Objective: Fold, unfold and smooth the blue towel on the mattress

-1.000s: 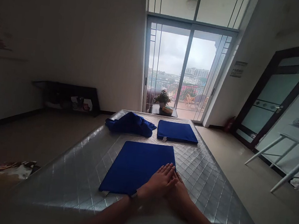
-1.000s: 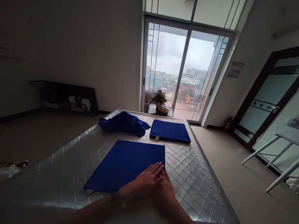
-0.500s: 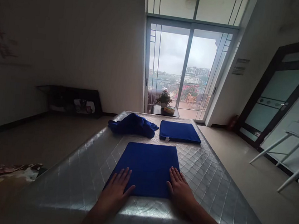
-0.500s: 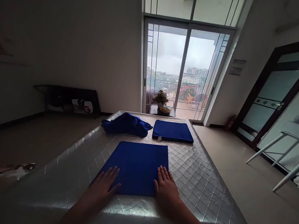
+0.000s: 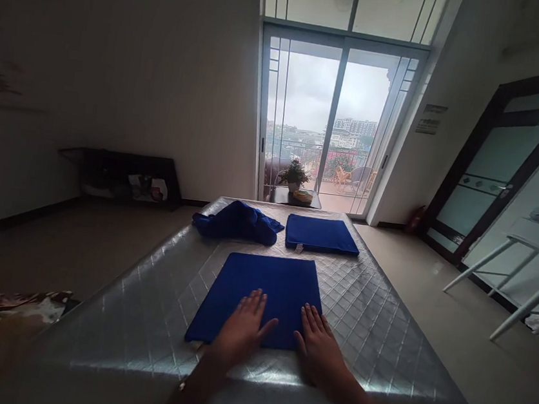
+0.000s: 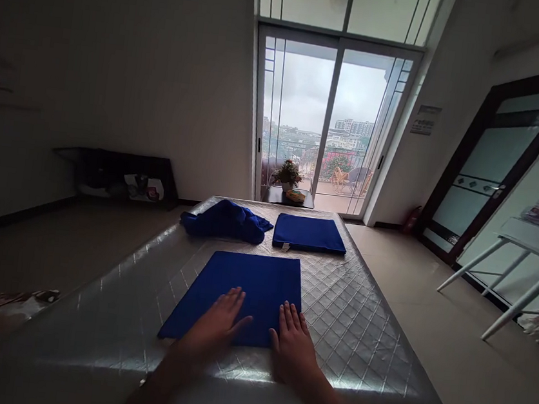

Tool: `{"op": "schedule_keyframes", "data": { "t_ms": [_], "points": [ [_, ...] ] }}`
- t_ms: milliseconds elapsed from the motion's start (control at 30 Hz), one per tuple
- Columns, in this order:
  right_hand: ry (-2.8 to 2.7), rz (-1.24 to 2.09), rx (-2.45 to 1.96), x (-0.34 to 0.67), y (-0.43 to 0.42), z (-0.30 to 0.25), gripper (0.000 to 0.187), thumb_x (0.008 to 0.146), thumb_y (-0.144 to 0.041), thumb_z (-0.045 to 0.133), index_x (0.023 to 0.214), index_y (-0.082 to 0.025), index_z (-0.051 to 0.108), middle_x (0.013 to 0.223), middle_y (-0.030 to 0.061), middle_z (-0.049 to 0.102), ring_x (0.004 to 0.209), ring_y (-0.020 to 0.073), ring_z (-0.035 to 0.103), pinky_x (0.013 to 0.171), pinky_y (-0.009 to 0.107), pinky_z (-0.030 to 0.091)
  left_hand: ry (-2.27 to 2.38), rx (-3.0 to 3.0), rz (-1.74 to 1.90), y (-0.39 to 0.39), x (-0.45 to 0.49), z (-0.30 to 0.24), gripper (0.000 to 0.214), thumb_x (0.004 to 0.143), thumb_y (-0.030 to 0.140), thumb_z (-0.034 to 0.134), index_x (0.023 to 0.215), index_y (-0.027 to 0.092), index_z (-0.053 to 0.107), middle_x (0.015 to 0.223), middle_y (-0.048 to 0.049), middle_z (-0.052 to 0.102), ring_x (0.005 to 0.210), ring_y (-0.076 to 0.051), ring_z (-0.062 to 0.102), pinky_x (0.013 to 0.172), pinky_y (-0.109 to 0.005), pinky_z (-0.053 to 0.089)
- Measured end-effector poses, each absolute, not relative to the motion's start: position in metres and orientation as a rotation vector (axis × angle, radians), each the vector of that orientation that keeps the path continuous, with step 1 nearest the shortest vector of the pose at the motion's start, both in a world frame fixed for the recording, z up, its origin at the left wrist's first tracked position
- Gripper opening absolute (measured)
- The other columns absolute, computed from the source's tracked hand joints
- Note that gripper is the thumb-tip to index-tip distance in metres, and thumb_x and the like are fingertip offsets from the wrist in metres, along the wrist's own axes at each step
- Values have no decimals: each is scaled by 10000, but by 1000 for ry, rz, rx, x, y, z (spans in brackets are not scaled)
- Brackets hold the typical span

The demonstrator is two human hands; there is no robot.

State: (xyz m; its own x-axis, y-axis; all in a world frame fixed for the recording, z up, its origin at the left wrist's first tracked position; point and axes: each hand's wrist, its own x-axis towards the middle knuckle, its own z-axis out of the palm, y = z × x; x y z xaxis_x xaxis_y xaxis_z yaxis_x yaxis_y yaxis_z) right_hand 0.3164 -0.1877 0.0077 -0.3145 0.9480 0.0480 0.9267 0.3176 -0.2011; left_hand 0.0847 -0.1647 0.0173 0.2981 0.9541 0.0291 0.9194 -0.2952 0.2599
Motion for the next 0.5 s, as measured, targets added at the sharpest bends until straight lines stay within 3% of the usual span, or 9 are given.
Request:
{"op": "schedule_keyframes", "data": {
  "t_ms": [233,500],
  "points": [
    [-2475,62,-1678,321,-185,-5,630,1013,-350,437,1593,-151,290,1641,117,229,1527,280,234,1245,493,270,1104,2542,312,-154,172,26,742,1031,616,126,1621,168,160,1688,-95,128,1567,-230,98,1285,-452,152],
    [-2406,149,-1773,318,-187,-1,634,1051,-454,304,1581,-107,309,1645,99,205,1543,270,165,1264,498,189,1470,2454,202,-172,81,19,762,1012,661,195,1611,190,194,1679,-93,149,1561,-265,148,1275,-507,177]
  ]
}}
